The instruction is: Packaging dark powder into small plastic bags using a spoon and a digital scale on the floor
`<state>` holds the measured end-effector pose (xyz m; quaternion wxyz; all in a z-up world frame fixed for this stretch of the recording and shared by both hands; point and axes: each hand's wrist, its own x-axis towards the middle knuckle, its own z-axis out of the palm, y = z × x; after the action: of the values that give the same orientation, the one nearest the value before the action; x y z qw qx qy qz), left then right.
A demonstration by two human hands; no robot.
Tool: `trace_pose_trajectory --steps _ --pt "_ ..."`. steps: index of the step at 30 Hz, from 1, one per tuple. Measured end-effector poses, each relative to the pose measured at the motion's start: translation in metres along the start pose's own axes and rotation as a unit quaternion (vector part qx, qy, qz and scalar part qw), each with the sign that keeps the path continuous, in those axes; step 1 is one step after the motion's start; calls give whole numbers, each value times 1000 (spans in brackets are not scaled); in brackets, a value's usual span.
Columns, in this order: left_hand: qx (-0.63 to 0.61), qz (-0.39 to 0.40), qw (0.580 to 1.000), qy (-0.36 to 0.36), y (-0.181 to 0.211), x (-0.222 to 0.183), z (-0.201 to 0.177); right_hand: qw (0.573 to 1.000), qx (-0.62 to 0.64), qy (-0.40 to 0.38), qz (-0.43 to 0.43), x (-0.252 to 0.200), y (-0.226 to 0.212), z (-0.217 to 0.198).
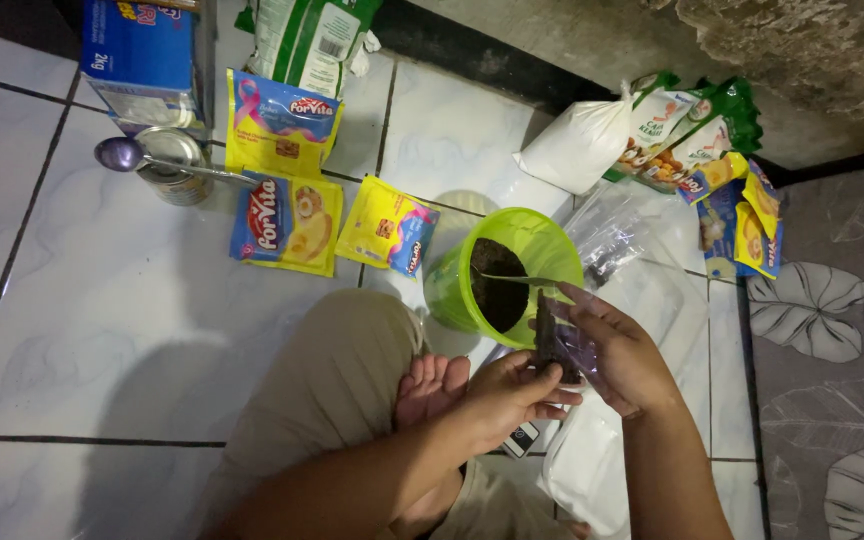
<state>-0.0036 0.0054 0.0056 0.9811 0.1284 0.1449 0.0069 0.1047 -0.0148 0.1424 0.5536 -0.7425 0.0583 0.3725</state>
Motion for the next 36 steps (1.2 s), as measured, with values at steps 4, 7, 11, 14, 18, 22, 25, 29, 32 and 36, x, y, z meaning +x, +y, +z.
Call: trace_pose_trajectory --steps 4,7,11,14,18,22,25,29,32,36 --pt "12 0 1000 -6 -3 2 -2 1000 -6 -6 -3 -1 -2 2" --pt "13 2 1000 -6 -5 3 -3 1000 -10 -17 4 -2 -3 2" --pt "5 1 1000 -2 0 0 0 1000 -10 3 9 -6 -6 6" --pt "10 4 1000 -6 -2 0 0 1000 -16 3 9 -1 -2 1" --pt "10 17 1000 -13 -13 9 -7 1000 -13 -6 0 8 6 -8" --pt "5 6 1000 -8 -2 0 0 999 -30 25 15 -7 -7 7" --pt "6 9 1000 -16 -4 1 -3 999 -43 -4 2 1 0 -2" --pt "12 14 1000 -22 -7 3 -5 1000 -11 -5 -15 10 9 -12" --pt "27 10 999 -19 -1 -1 -1 999 -27 15 -30 5 8 -11" --pt "24 23 999 10 -9 4 -3 999 -22 13 -22 -16 -3 -6"
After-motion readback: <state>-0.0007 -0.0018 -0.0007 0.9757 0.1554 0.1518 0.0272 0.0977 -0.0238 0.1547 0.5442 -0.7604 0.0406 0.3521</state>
